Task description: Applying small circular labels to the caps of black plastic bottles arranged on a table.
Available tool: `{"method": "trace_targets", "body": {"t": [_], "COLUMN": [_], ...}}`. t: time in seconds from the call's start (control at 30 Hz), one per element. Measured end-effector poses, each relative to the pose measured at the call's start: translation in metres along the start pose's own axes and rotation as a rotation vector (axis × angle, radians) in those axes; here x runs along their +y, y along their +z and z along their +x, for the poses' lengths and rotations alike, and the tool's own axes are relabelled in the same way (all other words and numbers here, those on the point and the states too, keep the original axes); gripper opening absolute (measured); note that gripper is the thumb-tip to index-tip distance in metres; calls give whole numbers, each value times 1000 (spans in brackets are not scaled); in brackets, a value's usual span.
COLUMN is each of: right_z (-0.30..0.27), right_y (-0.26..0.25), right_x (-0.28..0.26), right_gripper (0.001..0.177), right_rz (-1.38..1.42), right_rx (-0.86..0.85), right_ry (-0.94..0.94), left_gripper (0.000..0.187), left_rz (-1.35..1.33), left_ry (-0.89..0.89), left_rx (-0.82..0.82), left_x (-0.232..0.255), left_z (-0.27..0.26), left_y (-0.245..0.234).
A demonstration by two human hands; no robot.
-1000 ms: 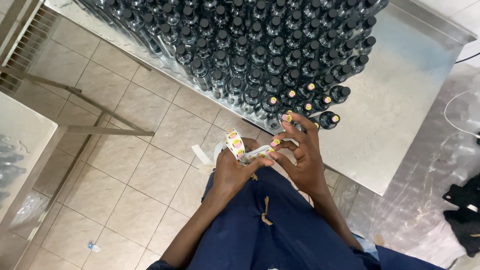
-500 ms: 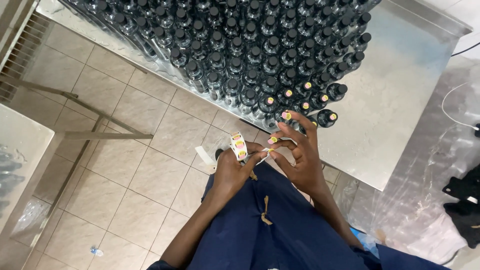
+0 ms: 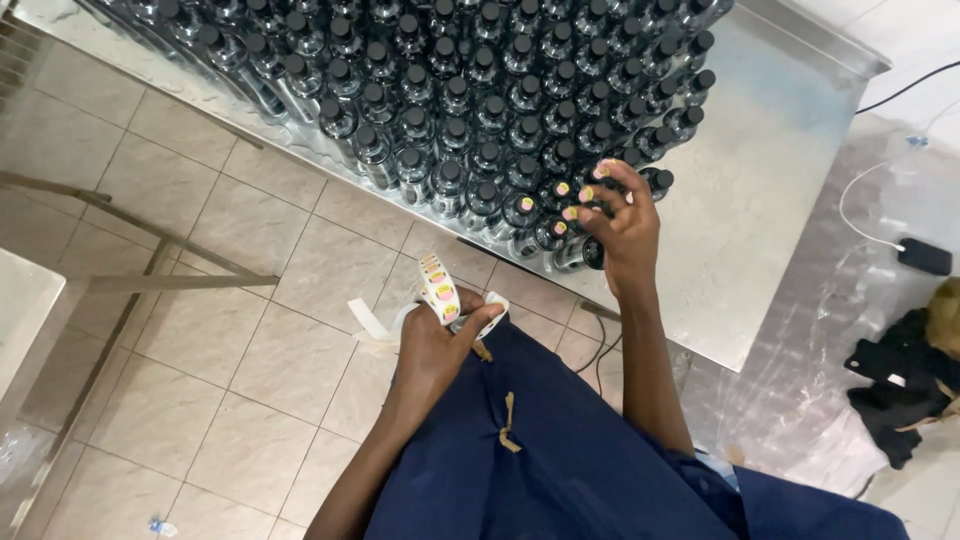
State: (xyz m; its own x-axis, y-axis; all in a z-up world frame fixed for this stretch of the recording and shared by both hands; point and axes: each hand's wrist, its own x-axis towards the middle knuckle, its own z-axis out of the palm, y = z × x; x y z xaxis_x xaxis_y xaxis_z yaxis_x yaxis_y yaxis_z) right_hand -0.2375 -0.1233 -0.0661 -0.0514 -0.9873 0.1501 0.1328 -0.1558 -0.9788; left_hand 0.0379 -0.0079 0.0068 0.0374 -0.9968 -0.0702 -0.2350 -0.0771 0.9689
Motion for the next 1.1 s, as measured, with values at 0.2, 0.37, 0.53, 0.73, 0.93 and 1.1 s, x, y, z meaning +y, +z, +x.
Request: {"method": "trace_targets", "body": {"t": [0.2,0.37,0.53,0.73,0.93,1.1], "right_z": [38,47,50,53,49,48], "right_y": [26,60,73,77,84,84], "right_x": [54,70,74,78,66,68], "right_gripper": [64,58,54,51,46,40], "right_rz": [79,48,21,-7,-107,-249], "right_rx": [-58,-122,-133,-135,-136,-181], "right_ry": [164,186,248,235,215,151], "left_gripper": [30,29,29,28,29,29], "left_rz": [9,-9,-51,-56,-35,-32], "left_ry": [-16,-48,-109,-96,-105,-114], "left_rx": [60,112,133,142,141,110], "left_x": [-19,-22,-24,-28,-31,-34], "left_z": [-10,-13,-14,-13,-12,-10], "left_y": [-14,-27,-38,-41,-42,-43]}}
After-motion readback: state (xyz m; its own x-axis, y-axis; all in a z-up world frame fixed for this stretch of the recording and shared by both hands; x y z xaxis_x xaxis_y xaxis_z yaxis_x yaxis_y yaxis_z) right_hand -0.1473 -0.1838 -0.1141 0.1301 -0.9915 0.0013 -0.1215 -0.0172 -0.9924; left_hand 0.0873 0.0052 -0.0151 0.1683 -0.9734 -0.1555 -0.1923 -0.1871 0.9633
